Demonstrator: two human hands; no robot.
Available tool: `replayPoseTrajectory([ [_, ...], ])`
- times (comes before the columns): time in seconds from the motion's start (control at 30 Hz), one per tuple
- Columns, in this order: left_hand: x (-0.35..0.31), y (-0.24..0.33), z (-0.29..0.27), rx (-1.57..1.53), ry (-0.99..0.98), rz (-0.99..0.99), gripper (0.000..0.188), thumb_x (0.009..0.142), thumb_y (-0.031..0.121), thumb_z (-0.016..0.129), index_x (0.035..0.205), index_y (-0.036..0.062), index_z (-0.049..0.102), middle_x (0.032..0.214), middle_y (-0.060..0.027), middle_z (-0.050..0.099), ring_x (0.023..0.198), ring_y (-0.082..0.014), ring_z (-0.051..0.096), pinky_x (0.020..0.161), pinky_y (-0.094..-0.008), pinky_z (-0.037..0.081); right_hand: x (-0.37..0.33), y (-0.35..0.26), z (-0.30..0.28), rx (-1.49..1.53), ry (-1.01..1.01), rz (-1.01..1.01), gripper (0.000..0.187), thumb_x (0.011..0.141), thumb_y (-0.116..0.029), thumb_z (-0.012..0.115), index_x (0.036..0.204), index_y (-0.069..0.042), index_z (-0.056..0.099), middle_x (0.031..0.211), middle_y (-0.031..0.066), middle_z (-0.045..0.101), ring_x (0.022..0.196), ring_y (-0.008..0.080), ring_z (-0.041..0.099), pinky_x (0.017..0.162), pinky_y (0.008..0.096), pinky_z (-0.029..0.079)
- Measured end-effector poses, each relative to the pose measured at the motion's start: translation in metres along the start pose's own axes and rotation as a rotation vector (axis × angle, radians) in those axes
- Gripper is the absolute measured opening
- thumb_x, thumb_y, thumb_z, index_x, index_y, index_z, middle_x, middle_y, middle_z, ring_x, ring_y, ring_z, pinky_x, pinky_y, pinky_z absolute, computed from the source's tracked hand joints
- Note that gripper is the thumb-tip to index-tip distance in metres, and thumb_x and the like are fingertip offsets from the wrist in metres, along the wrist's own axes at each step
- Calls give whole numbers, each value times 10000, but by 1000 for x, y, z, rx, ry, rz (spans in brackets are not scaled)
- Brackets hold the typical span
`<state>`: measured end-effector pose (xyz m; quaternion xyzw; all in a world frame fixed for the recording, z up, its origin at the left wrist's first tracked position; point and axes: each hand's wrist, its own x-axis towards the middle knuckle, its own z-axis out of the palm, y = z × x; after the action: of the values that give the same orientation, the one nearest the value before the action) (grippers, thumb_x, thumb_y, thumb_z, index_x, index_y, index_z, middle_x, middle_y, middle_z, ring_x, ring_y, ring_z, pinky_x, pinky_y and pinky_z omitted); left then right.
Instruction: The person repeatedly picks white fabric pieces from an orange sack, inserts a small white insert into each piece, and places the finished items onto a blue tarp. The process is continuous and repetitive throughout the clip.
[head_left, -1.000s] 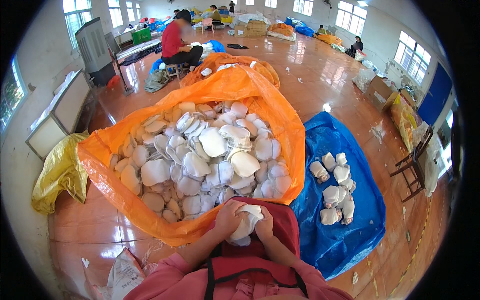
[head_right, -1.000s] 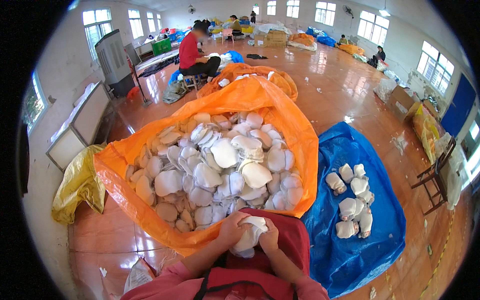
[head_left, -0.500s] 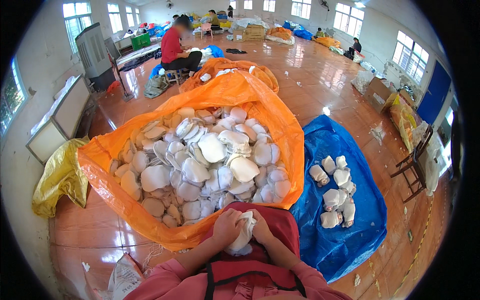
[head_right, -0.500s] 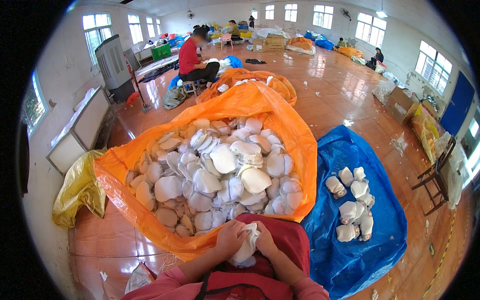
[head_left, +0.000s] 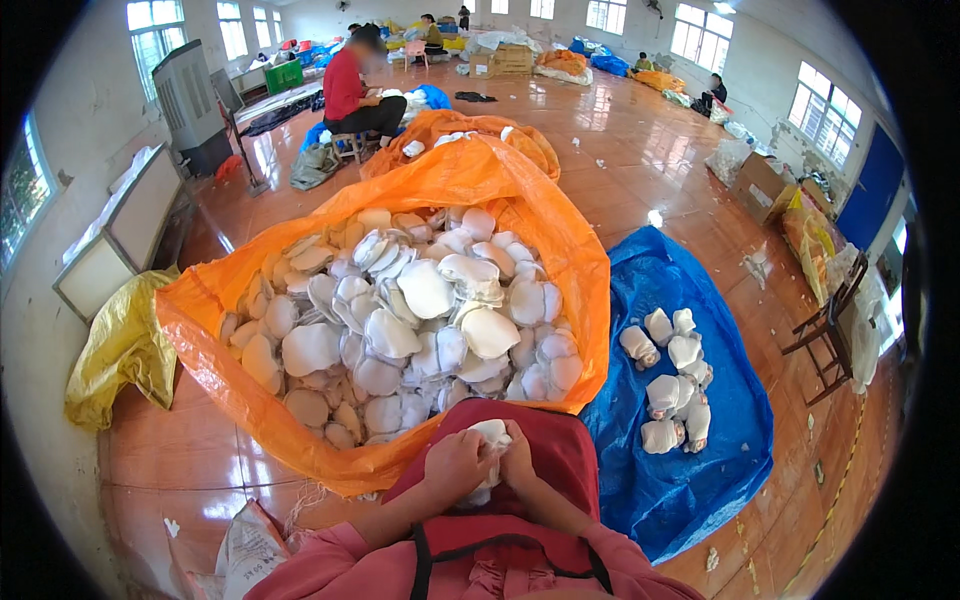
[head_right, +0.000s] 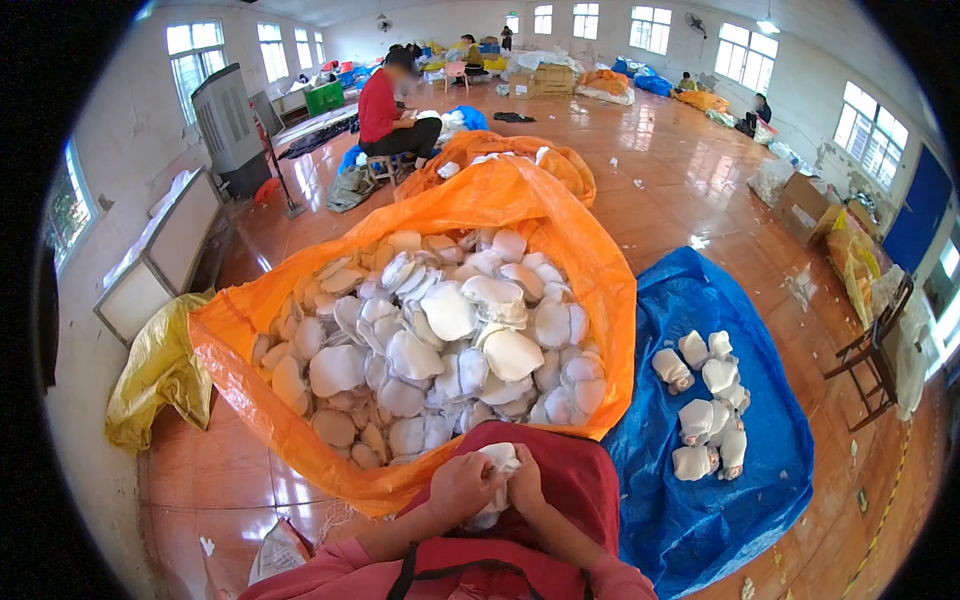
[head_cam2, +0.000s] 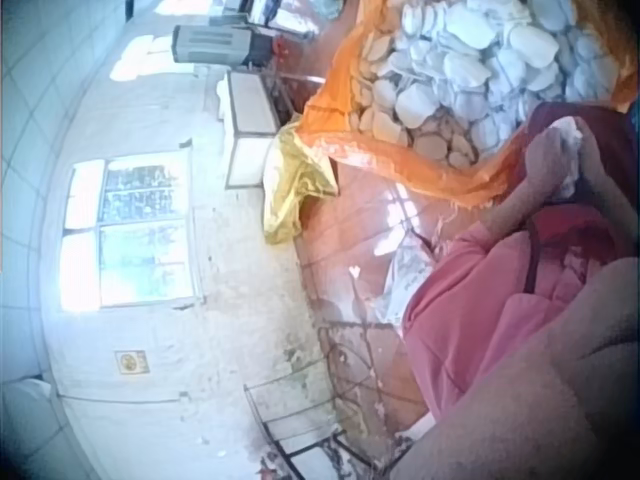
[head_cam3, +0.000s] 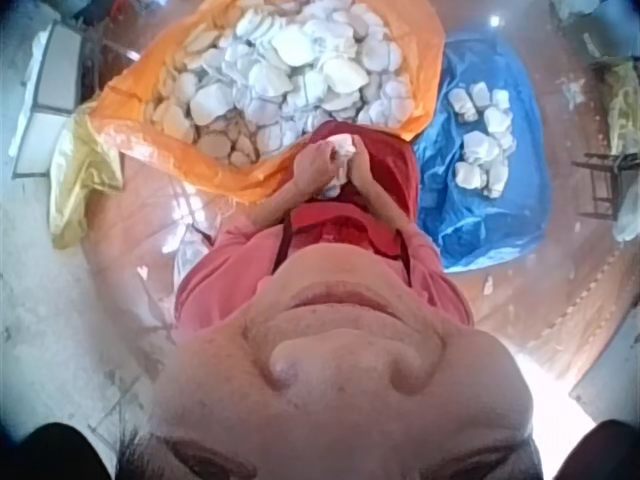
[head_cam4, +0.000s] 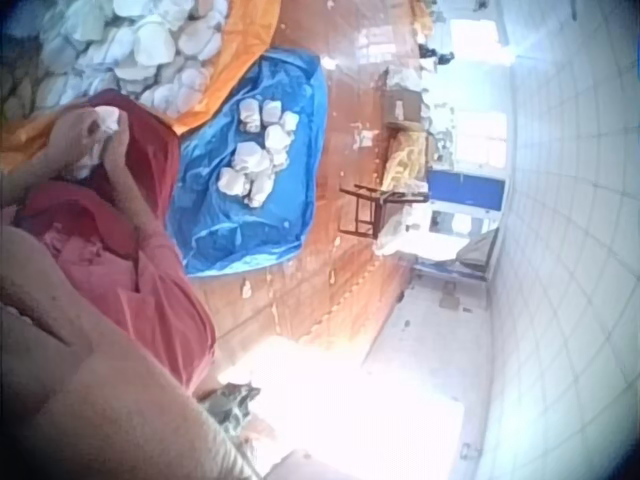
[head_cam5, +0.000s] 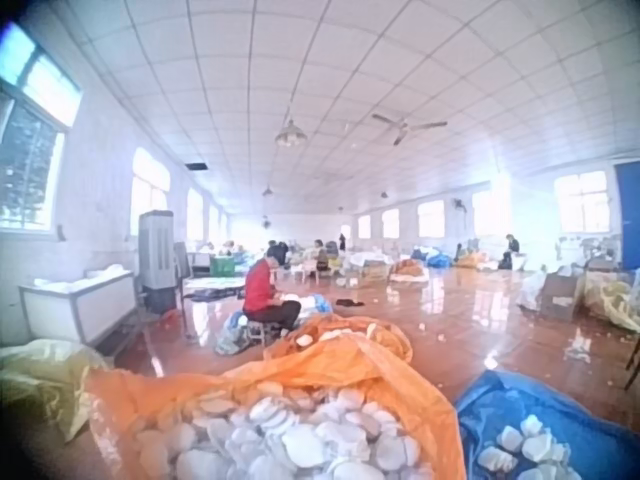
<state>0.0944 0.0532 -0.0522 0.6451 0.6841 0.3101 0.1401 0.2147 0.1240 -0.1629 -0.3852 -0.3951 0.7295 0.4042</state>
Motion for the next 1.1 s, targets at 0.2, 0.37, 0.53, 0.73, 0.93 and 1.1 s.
replayPoseTrajectory([
  [0.2, 7, 3, -14, 196, -438, -85, 551, 858, 591, 565, 848, 46, 646, 794, -192, 675, 758, -361, 673, 667, -482, 518, -8, 2, -1, -341, 11, -159, 295, 840, 13, 538, 1130, -41, 553, 1013, 64, 625, 913, 155, 593, 828, 303, 503],
  [0.37, 10, -6, -3, 157, -432, -162, 580, 868, 598, 532, 867, 34, 669, 810, -206, 681, 772, -368, 676, 689, -491, 521, -21, -25, 11, -225, -95, -112, 317, 823, 8, 560, 1137, -40, 555, 1034, 68, 632, 940, 165, 596, 852, 308, 494],
  [0.53, 16, -10, 11, 142, -389, -365, 572, 889, 561, 489, 877, 38, 723, 881, -213, 695, 816, -375, 685, 731, -484, 539, -2, 6, 0, -423, 10, -240, 364, 822, -47, 591, 1184, -25, 554, 1072, 139, 644, 990, 236, 618, 893, 354, 489],
  [0.73, 16, -36, 29, -38, -309, -411, 519, 898, 488, 474, 880, 32, 721, 829, -242, 670, 794, -390, 672, 711, -509, 514, -14, -12, 11, -773, 31, -450, 441, 754, 63, 525, 1187, -23, 531, 1095, 218, 625, 1058, 391, 602, 925, 419, 472],
  [0.93, -8, 0, 23, -158, -40, -155, 340, 889, 292, 592, 695, 12, 590, 652, -216, 587, 615, -396, 604, 558, -488, 453, -14, 1, 6, 56, 44, -111, 284, 883, 1, 524, 1163, -45, 549, 1029, 57, 619, 937, 149, 591, 841, 300, 496],
  [1.1, -11, 22, 19, -109, 26, 2, 297, 873, 242, 602, 657, 41, 576, 623, -199, 581, 583, -385, 596, 538, -496, 448, -17, -21, 22, -233, -15, -294, 300, 902, -33, 521, 1202, -43, 508, 1016, 85, 614, 913, 170, 608, 810, 309, 516],
])
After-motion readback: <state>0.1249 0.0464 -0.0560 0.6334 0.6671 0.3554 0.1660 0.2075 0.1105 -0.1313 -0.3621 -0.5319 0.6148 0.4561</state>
